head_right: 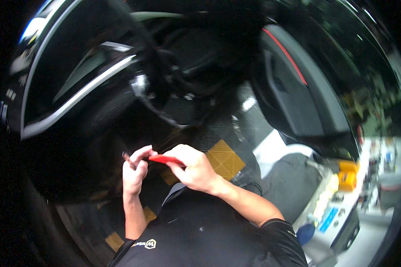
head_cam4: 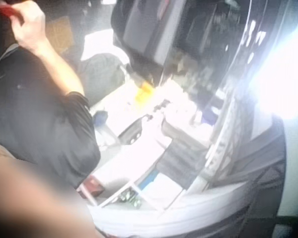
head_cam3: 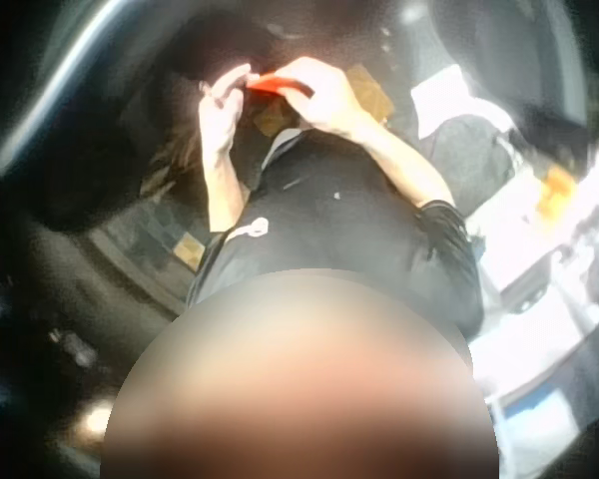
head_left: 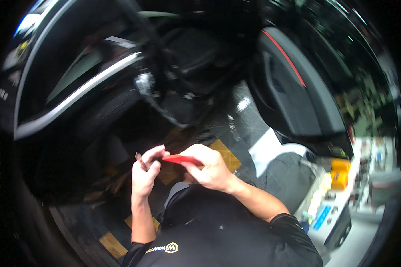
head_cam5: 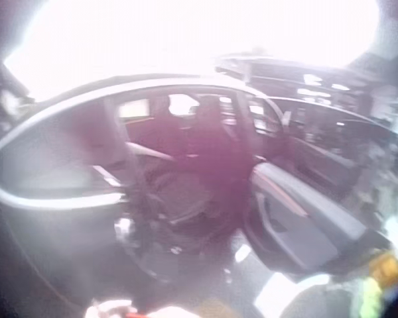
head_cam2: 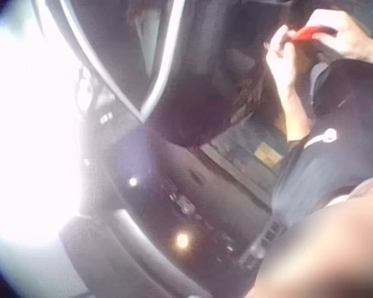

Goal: The person applies a transparent protective film to the rear bumper of a black car. They use a red squeegee to smooth the film and a metal tool to trim excess material along the edges. The person works methodically around the bumper, ensuring the film adheres without bubbles or wrinkles.

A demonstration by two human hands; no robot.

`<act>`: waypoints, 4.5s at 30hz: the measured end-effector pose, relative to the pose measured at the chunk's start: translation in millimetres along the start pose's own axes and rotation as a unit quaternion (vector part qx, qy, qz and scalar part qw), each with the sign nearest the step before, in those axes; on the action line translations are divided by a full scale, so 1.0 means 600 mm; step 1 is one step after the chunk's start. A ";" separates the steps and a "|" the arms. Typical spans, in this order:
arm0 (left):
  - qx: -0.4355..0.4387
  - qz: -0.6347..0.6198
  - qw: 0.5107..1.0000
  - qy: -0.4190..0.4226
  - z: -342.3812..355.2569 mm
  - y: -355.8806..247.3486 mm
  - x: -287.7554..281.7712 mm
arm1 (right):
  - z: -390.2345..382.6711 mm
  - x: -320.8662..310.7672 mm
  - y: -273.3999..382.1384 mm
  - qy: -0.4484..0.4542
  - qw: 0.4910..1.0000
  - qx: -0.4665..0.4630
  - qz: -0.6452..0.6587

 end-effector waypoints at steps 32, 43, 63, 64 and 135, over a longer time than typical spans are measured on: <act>-0.048 0.016 0.994 0.094 -0.103 0.064 0.178 | -0.528 -0.852 -0.109 -0.550 0.611 0.096 -0.562; -0.043 0.022 0.997 0.066 -0.118 0.076 0.197 | -0.532 -0.821 -0.105 -0.530 0.610 -0.006 -0.589; 0.010 -0.032 0.985 0.168 -0.055 0.100 0.318 | -0.426 -0.526 -0.077 -0.496 0.647 0.000 -0.579; 0.007 -0.029 0.986 0.167 -0.054 0.099 0.312 | -0.420 -0.513 -0.078 -0.505 0.643 0.001 -0.576; 0.074 -0.003 0.997 0.000 -0.135 0.003 0.380 | -0.212 -0.286 -0.029 0.268 0.961 -0.048 0.042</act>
Point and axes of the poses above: each hand's wrist, its own z-axis towards the middle knuckle, its own x-axis out of the palm, y = z × x, the point moved 1 cm from there along z, towards the middle knuckle, and after that the axes turned 9 degrees about x, right-handed, at the moved point
